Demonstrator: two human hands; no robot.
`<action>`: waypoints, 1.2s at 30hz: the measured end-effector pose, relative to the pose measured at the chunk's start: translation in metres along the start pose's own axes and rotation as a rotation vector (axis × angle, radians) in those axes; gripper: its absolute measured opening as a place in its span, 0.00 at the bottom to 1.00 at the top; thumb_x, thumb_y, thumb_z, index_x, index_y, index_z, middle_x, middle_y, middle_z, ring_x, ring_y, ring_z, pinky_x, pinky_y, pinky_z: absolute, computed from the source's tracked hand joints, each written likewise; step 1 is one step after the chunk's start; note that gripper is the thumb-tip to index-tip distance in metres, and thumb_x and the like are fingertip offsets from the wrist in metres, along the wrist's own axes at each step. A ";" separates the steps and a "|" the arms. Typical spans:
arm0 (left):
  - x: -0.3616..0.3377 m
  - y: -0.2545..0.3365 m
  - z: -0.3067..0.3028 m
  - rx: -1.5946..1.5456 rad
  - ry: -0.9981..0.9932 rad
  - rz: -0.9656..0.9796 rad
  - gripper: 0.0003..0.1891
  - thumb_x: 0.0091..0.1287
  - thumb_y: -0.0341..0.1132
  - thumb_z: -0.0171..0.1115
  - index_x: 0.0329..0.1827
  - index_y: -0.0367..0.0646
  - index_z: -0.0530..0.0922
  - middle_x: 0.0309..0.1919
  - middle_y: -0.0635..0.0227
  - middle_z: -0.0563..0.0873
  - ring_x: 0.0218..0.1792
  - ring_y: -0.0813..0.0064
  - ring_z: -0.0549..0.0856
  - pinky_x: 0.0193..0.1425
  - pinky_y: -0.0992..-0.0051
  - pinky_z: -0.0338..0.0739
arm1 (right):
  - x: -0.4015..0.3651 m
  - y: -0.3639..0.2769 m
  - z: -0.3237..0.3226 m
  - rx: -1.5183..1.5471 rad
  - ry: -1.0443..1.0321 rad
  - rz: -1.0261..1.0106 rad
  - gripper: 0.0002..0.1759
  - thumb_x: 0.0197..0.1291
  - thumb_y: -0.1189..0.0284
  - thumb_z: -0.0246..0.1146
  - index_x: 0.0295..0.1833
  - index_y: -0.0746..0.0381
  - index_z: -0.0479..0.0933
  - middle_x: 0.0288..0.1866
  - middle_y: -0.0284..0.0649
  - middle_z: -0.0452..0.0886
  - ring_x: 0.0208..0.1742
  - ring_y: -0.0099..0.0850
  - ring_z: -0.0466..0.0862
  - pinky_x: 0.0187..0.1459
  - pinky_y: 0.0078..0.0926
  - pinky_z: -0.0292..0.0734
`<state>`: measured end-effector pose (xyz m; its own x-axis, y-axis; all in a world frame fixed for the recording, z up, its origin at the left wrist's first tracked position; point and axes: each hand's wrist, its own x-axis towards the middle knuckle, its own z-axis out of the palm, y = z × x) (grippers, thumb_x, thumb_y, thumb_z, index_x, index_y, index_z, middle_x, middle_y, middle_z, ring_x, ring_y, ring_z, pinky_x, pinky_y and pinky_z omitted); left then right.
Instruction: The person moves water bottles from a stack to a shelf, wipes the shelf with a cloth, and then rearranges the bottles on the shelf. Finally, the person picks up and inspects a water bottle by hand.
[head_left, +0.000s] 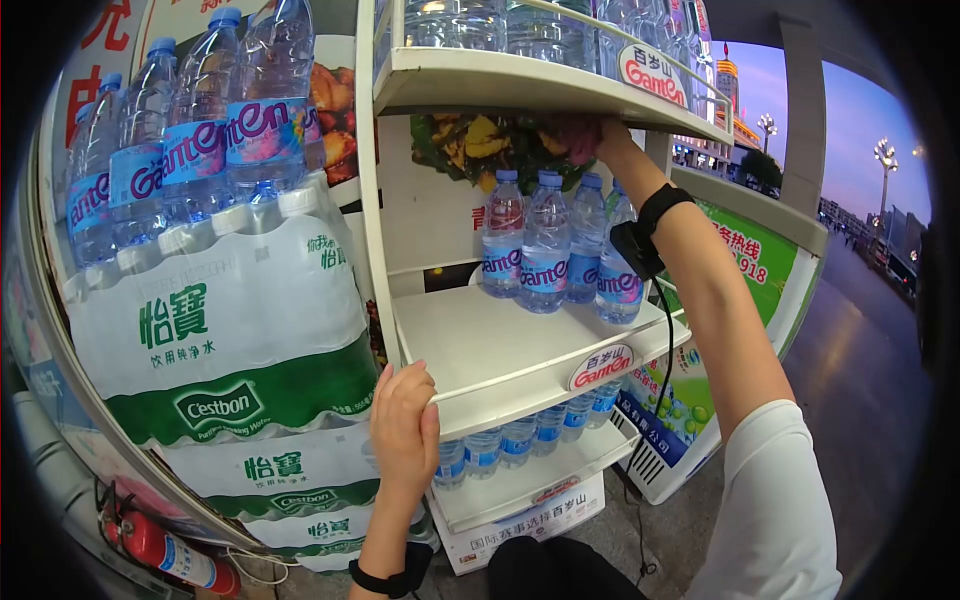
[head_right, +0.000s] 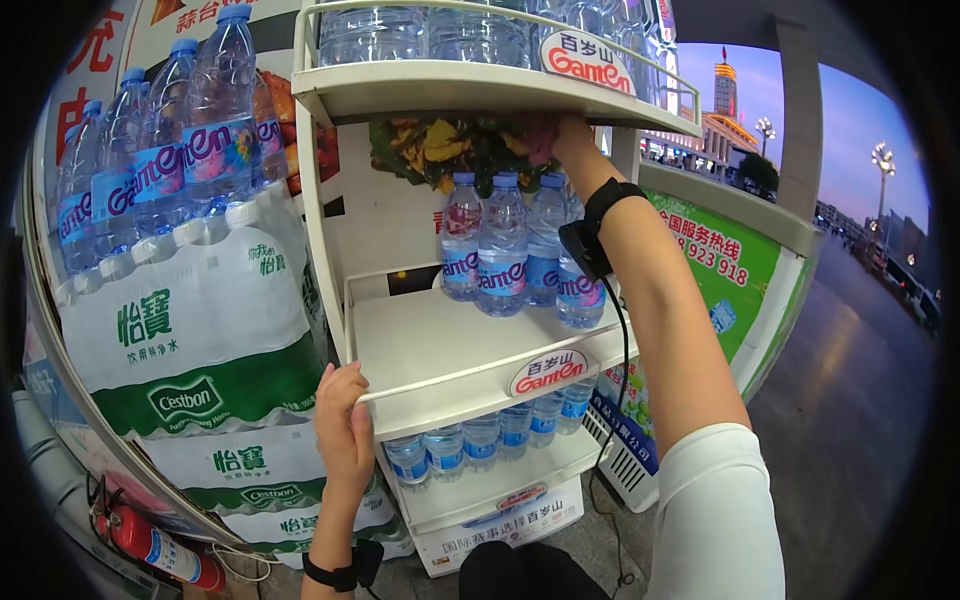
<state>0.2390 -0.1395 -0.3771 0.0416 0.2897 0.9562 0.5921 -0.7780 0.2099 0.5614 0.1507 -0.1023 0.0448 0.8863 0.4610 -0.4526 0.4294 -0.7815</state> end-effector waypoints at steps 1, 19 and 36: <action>-0.001 0.001 0.001 -0.011 0.003 -0.007 0.09 0.63 0.24 0.51 0.45 0.39 0.73 0.45 0.60 0.79 0.55 0.57 0.77 0.66 0.52 0.64 | -0.003 -0.002 -0.002 -0.158 -0.025 -0.054 0.21 0.71 0.58 0.43 0.48 0.64 0.74 0.31 0.44 0.79 0.27 0.31 0.79 0.21 0.22 0.73; 0.004 0.022 -0.009 0.033 -0.049 -0.103 0.08 0.67 0.25 0.45 0.46 0.37 0.71 0.48 0.57 0.78 0.57 0.56 0.75 0.70 0.55 0.59 | -0.184 0.045 0.214 0.015 -0.421 0.011 0.13 0.67 0.77 0.47 0.55 0.68 0.68 0.51 0.46 0.77 0.50 0.36 0.80 0.54 0.35 0.77; 0.005 0.037 -0.008 0.011 -0.038 -0.235 0.08 0.70 0.28 0.45 0.47 0.36 0.72 0.50 0.52 0.78 0.56 0.52 0.75 0.66 0.59 0.63 | -0.309 -0.010 0.215 -0.305 -0.667 -0.235 0.15 0.65 0.68 0.54 0.54 0.63 0.73 0.46 0.44 0.79 0.46 0.29 0.80 0.44 0.28 0.77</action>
<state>0.2540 -0.1713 -0.3634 -0.0683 0.4825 0.8732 0.5974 -0.6812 0.4231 0.3605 -0.1648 -0.1465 -0.4813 0.5150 0.7093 -0.2277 0.7079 -0.6686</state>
